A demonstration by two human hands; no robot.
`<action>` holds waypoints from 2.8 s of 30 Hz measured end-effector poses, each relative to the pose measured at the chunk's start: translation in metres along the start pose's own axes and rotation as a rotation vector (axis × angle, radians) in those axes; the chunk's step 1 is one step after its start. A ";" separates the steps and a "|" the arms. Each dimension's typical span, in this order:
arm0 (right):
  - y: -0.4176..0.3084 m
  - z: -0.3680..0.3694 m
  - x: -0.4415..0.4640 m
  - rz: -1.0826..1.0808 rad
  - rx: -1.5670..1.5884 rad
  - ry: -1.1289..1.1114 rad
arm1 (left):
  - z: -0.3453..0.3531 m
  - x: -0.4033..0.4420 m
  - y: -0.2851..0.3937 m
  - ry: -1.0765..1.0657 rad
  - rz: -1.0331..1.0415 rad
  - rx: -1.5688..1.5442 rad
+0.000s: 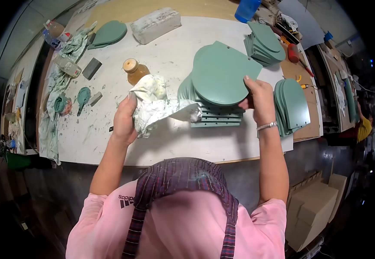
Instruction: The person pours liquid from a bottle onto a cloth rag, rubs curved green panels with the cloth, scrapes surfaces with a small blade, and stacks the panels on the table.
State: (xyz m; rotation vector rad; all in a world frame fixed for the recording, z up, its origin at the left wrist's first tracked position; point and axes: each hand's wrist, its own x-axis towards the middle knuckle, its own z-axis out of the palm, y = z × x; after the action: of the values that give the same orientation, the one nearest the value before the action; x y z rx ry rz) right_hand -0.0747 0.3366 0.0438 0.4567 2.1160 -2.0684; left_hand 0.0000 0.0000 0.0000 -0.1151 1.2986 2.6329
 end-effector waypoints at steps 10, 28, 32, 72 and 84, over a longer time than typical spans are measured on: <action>-0.008 0.102 -0.074 -0.631 -0.581 -0.221 | 0.019 -0.010 -0.007 -0.107 0.100 0.286; 0.004 0.138 -0.063 -0.198 -0.069 -0.491 | -0.036 -0.035 0.015 -0.035 0.173 -0.080; 0.010 0.141 -0.066 -0.112 0.004 -0.487 | -0.039 -0.037 0.017 -0.128 0.082 -0.526; 0.052 0.176 -0.049 -0.107 -0.191 -0.758 | -0.058 -0.046 0.004 -0.029 0.083 0.492; 0.089 0.262 0.022 -0.310 -0.318 -0.190 | -0.084 -0.037 -0.007 0.204 0.009 0.036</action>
State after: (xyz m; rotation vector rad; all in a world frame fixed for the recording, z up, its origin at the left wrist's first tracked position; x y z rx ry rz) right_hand -0.0950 0.0796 -0.0580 -0.1124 2.4548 -1.7709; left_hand 0.0362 -0.0677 -0.0512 -0.3828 1.4106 2.6603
